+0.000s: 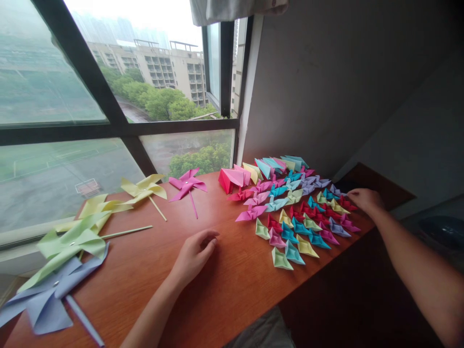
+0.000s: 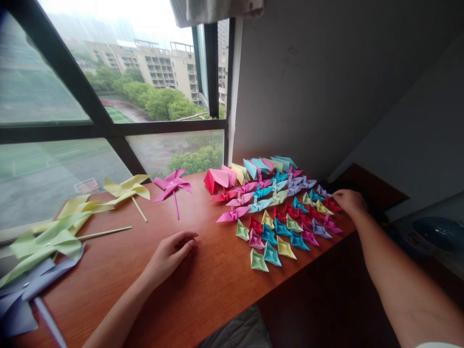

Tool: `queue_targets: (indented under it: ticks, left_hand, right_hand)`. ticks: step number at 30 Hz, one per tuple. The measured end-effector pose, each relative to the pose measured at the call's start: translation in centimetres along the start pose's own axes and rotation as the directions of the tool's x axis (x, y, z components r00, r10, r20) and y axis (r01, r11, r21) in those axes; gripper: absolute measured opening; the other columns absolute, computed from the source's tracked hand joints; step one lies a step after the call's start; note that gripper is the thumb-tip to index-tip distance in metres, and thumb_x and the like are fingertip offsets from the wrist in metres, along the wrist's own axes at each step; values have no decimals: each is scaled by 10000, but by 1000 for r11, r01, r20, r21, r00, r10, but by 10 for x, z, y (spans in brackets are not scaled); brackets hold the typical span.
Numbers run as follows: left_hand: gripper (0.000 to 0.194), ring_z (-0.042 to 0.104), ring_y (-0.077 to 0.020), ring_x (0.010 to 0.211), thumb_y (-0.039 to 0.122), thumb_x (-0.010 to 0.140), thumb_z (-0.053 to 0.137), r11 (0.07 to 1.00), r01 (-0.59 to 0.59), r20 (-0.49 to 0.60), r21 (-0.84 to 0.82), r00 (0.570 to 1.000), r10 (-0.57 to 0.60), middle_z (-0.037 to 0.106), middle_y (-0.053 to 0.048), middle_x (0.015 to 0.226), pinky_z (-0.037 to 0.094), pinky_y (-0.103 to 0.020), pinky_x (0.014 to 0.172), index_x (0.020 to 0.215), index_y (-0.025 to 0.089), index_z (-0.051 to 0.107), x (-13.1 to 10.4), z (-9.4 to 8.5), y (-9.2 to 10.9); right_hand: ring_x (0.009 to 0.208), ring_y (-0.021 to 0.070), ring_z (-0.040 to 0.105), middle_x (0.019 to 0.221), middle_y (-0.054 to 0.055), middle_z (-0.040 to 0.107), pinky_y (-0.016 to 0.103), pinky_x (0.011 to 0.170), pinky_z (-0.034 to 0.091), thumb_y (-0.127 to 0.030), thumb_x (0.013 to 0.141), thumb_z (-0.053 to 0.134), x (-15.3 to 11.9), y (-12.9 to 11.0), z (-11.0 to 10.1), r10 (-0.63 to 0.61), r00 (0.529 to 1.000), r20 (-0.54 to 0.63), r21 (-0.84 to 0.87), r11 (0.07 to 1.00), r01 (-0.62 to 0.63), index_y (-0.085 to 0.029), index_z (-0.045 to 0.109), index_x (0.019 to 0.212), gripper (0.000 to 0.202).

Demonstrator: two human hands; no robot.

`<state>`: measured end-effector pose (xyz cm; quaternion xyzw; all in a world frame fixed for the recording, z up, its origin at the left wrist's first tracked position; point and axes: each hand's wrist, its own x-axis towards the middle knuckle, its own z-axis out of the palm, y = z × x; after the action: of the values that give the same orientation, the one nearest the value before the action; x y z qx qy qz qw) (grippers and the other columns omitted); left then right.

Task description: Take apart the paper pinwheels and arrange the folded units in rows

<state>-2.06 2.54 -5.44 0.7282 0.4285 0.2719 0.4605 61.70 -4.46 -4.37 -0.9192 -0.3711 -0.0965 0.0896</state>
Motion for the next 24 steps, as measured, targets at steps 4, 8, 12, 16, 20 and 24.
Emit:
queue_targets:
  ticks: [4,8,12,16,20,24]
  left_hand:
    - [286,684,-219,821,346,886,548,1000,7,11,0,1000,-7,741,-84,953,543,-316,761,1045,150,683,0,0,0]
    - [278,687,-219,834,349,882,557,1000,5,15,-11,1000,-4,743,-81,958,545,-310,768,1032,153,684,0,0,0]
    - [289,691,-221,841,360,882,556,1000,8,21,-16,1000,-8,746,-80,960,544,-310,770,1043,155,681,0,0,0]
    - [304,691,-224,839,374,883,555,1000,16,23,-5,1000,-16,748,-81,950,540,-318,772,1058,157,678,0,-1,1]
    - [304,696,-227,856,381,888,552,1000,17,27,-15,1000,-16,749,-80,960,541,-314,768,1057,163,679,0,-1,1]
    - [306,699,-230,859,383,888,553,1000,7,21,2,1000,-7,753,-81,967,541,-308,756,1052,161,684,0,-1,1]
  right_hand:
    - [586,165,505,894,166,743,325,583,298,-309,762,677,-2,7,-3,130,991,-20,46,991,-129,-176,808,917,242]
    - [725,218,589,997,199,733,336,629,343,-276,815,609,-21,25,-8,197,966,-168,116,977,-179,-142,781,1016,297]
    - [836,256,639,937,172,739,335,711,405,-288,840,559,-62,49,-7,209,928,-308,195,969,-154,-119,758,1049,335]
    - [791,277,659,862,146,735,344,680,439,-370,837,533,-109,71,2,188,920,-343,248,963,-105,-138,764,988,360]
    - [773,289,664,857,124,732,364,660,449,-442,829,512,-140,77,11,148,926,-346,268,962,-54,-180,767,922,376]
    - [785,287,662,867,119,732,368,663,449,-487,830,488,-150,69,15,55,932,-359,256,966,42,-194,761,892,405]
